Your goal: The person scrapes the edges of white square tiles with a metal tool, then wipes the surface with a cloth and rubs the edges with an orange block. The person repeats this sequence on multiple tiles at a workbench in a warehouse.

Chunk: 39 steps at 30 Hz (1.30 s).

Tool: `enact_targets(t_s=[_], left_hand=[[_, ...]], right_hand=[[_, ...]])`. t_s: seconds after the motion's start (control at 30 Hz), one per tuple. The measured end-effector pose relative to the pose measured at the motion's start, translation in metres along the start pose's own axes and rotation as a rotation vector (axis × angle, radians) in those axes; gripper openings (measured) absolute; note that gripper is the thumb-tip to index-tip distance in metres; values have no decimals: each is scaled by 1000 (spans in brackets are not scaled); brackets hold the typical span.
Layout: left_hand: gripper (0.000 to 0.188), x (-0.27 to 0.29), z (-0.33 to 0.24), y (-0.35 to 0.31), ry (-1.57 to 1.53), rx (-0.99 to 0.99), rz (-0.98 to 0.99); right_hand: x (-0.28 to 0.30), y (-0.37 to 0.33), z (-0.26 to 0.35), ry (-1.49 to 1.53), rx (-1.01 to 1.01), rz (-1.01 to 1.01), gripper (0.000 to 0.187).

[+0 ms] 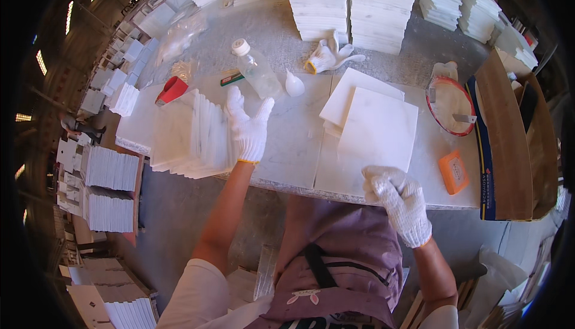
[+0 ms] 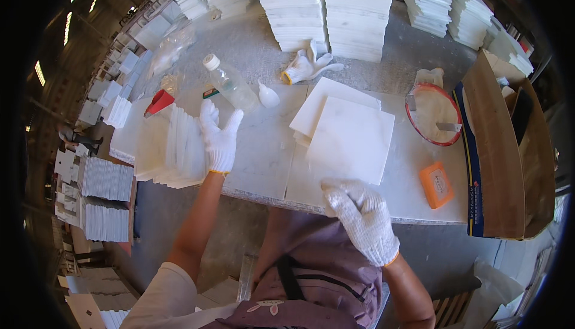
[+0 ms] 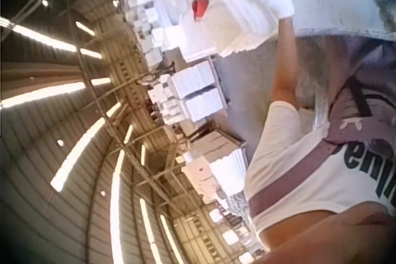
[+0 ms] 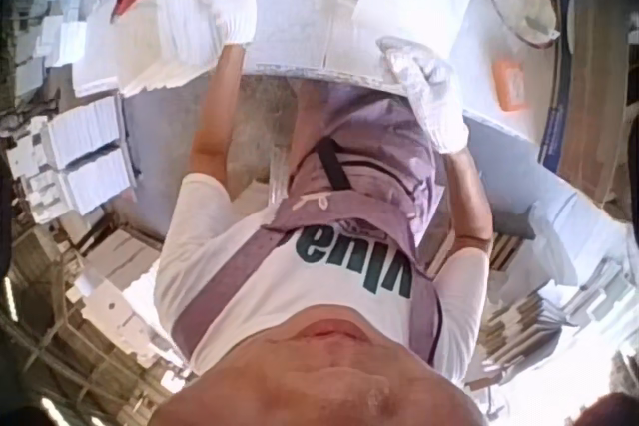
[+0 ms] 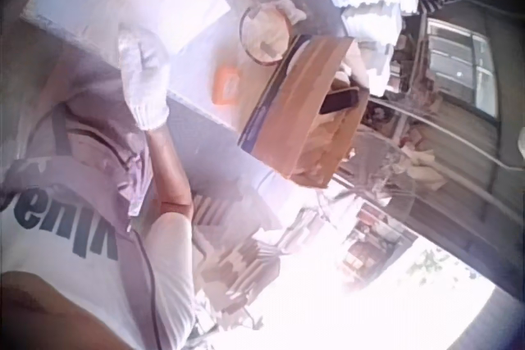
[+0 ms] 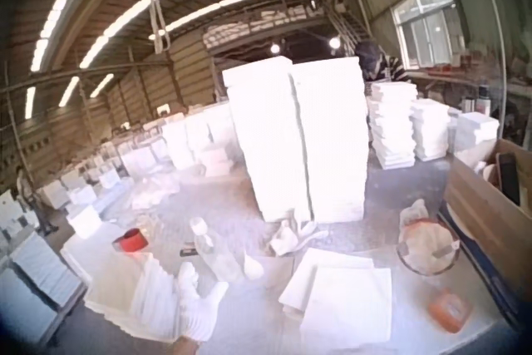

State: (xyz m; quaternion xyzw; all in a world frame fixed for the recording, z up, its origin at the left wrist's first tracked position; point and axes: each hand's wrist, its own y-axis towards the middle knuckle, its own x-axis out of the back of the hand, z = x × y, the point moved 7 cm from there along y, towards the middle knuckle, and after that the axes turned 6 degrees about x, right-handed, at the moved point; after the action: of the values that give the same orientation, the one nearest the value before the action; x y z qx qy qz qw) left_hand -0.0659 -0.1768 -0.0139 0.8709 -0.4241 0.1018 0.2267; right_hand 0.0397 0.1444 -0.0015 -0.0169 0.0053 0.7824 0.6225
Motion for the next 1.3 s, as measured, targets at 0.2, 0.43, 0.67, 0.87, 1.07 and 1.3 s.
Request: enact_targets(t_s=[0.2, 0.43, 0.67, 0.87, 1.07, 1.3], left_hand=[[101, -6, -4, 48, -70, -55, -15], [101, -23, -7, 60, -233, 1, 71], [99, -32, -9, 68, -329, 68, 101], [89, -43, 7, 74, -343, 199, 215], [83, -27, -2, 64, -416, 115, 30], [78, 25, -71, 22, -391, 21, 70]], right_hand=[[20, 135, 39, -749, 553, -85, 27], [31, 271, 6, -1210, 276, -144, 38], [34, 340, -38, -1289, -37, -57, 59], [11, 354, -44, -1304, -90, -48, 56], [26, 347, -15, -1014, 47, -267, 48], [27, 315, 78, -234, 367, -346, 36]])
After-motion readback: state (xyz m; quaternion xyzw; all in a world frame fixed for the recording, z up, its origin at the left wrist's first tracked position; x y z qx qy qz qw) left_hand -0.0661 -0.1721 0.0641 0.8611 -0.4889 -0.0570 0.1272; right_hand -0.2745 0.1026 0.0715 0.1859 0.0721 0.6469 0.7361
